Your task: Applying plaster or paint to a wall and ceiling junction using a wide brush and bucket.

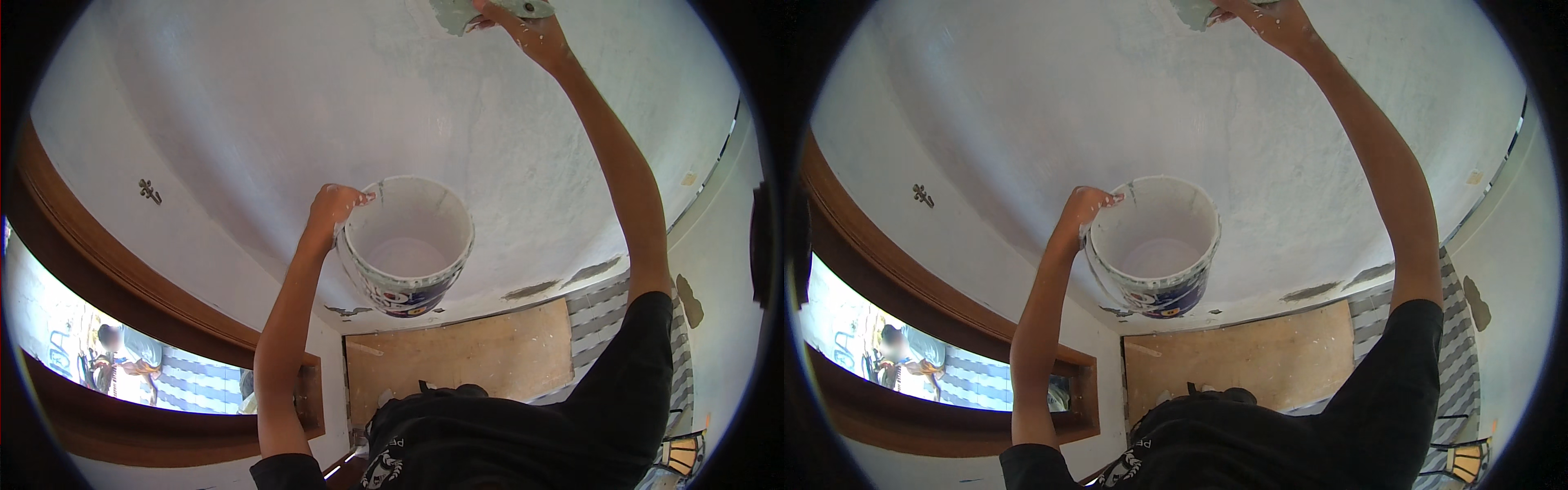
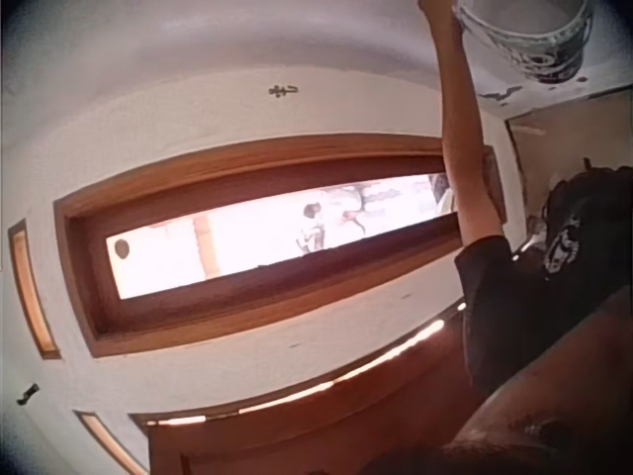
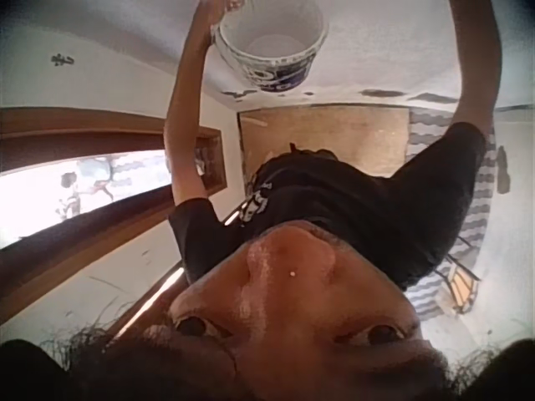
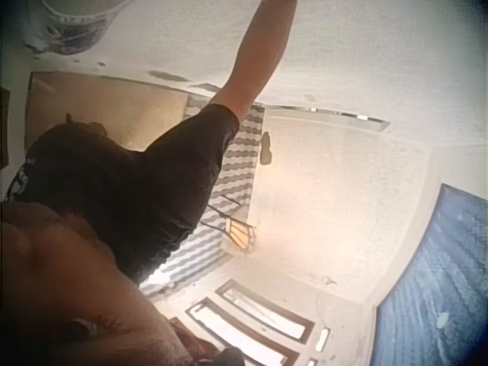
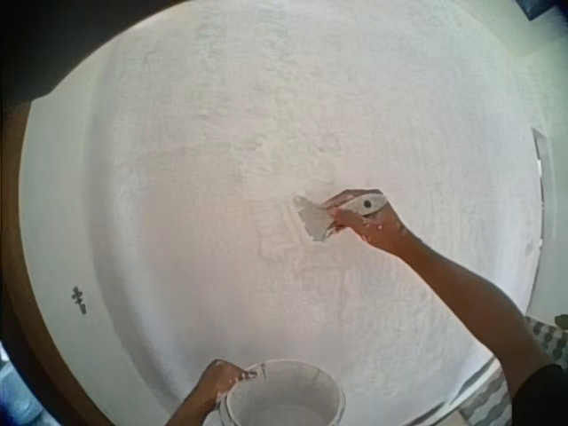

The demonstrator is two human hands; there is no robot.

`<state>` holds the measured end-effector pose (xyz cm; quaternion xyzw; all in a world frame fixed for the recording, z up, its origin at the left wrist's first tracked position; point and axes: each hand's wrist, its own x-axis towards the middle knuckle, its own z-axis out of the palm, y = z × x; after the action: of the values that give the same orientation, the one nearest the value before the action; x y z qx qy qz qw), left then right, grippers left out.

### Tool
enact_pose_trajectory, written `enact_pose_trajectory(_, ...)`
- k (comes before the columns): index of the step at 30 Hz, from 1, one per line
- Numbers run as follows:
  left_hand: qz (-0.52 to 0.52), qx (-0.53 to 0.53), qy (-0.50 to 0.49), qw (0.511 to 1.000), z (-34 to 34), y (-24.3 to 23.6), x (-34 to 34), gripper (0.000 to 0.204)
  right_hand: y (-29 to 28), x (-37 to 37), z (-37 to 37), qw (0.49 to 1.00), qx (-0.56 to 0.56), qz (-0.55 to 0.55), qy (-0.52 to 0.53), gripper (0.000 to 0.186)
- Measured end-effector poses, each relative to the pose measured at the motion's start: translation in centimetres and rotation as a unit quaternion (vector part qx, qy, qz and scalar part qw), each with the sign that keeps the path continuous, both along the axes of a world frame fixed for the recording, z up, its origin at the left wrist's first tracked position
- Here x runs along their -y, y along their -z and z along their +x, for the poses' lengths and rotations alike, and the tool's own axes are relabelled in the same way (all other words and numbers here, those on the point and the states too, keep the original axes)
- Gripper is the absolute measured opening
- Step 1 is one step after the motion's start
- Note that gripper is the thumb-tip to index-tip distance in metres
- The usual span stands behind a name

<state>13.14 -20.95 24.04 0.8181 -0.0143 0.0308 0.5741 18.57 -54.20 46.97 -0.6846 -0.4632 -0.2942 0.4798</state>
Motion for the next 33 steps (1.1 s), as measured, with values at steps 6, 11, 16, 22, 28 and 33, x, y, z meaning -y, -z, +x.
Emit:
enact_pose_trajectory(6, 0.303, 0.159, 0.003, 0.94, -1.3, 2.3, -2.3, 0.024, -3.2, -0.4, -2.5, 0.989, 0.102, -0.083, 0.067, 0.017)
enact_pose_trajectory(11, 0.371, 0.232, -0.028, 0.899, -1.4, 4.5, -3.3, 0.025, -2.0, -0.5, -1.9, 0.955, 0.03, -0.28, 0.097, 0.017)
enact_pose_trajectory(16, 0.383, 0.18, -0.039, 0.905, -1.7, 2.1, -1.8, 0.031, -7.2, -1.5, -1.1, 0.926, 0.014, -0.366, 0.089, 0.019)
enact_pose_trajectory(22, 0.353, 0.057, -0.053, 0.933, -0.4, 2.3, -2.0, 0.031, -12.7, -2.6, -2.2, 0.867, 0.205, -0.291, 0.349, 0.027)
enact_pose_trajectory(28, 0.299, 0.063, -0.053, 0.951, -1.2, 1.9, -1.3, 0.029, -13.5, -1.4, -2.0, 0.909, 0.129, -0.365, 0.156, 0.026)
enact_pose_trajectory(33, 0.347, 0.085, -0.055, 0.932, -1.2, 1.8, -1.4, 0.029, -4.3, -0.6, 2.7, 0.902, 0.13, -0.384, 0.148, 0.016)
